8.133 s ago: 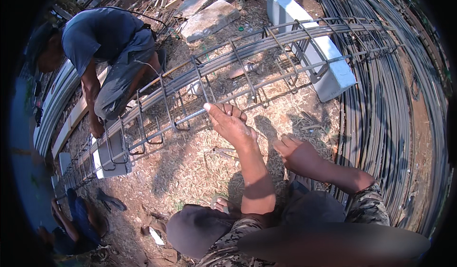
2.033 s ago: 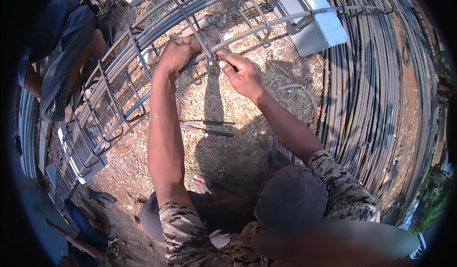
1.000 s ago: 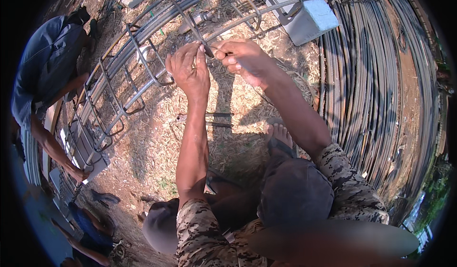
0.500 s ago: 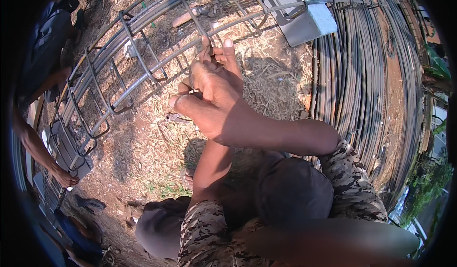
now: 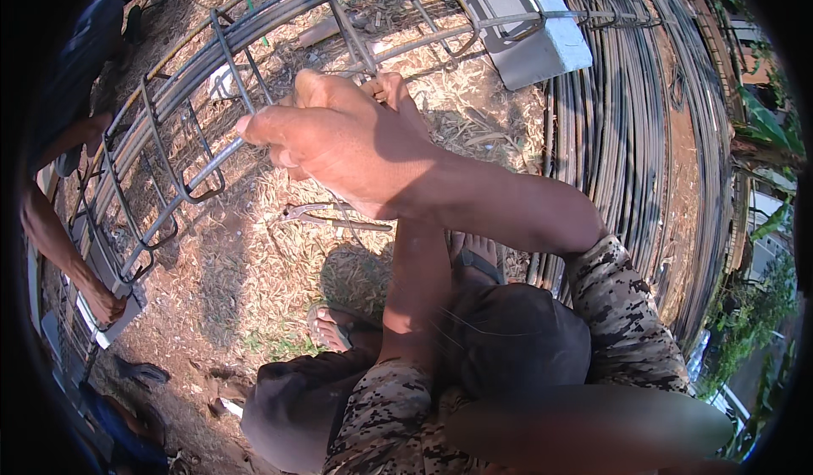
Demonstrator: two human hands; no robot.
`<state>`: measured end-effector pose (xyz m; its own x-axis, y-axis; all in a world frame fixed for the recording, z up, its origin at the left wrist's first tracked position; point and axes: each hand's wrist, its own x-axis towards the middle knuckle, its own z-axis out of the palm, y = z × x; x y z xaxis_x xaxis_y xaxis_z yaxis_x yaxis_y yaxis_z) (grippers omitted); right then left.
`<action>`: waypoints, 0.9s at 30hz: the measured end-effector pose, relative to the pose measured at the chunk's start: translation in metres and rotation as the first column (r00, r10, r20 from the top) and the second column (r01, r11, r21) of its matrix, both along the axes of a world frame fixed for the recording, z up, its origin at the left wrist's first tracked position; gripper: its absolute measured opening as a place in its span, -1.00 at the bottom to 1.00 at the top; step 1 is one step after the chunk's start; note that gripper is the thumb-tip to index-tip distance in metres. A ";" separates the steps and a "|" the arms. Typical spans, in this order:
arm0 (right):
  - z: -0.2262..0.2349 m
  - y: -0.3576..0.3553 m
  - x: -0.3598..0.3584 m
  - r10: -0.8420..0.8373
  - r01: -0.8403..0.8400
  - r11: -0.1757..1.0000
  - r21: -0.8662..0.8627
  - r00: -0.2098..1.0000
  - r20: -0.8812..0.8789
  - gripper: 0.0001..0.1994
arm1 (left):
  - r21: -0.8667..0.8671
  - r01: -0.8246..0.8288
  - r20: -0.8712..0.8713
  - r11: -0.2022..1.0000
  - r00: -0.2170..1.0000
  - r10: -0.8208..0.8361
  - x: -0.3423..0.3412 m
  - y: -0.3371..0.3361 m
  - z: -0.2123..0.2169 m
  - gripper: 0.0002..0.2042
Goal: The person sits on the ground and uses pliers to twist wire ties around a rebar cage, securing the intersecting bars. Another person is visible in the background working with similar materials.
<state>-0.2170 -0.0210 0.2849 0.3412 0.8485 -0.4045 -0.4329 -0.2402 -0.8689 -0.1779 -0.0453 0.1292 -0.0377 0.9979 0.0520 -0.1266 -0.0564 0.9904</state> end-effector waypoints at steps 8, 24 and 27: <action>-0.021 -0.036 0.165 -0.078 0.141 0.980 0.142 0.924 -0.375 -0.54 | 0.171 0.383 -0.345 0.908 0.886 -0.309 -0.045 0.039 0.018 -0.83; -0.123 -0.100 -0.012 0.126 -0.113 0.991 0.074 0.969 -0.213 -0.71 | -0.098 0.705 -0.830 0.702 0.332 -0.448 -0.056 0.078 0.082 -0.55; -0.147 -0.135 0.024 0.115 -0.150 0.988 -0.029 0.858 -0.500 -0.65 | -0.376 0.639 -0.572 0.671 0.410 -0.711 -0.095 0.097 0.085 -0.49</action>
<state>-0.1932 -0.1559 0.1381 -0.0327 0.8374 -0.5456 -0.7620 -0.3741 -0.5286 -0.2725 0.0514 0.2138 0.6563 0.6851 -0.3161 0.5568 -0.1570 0.8157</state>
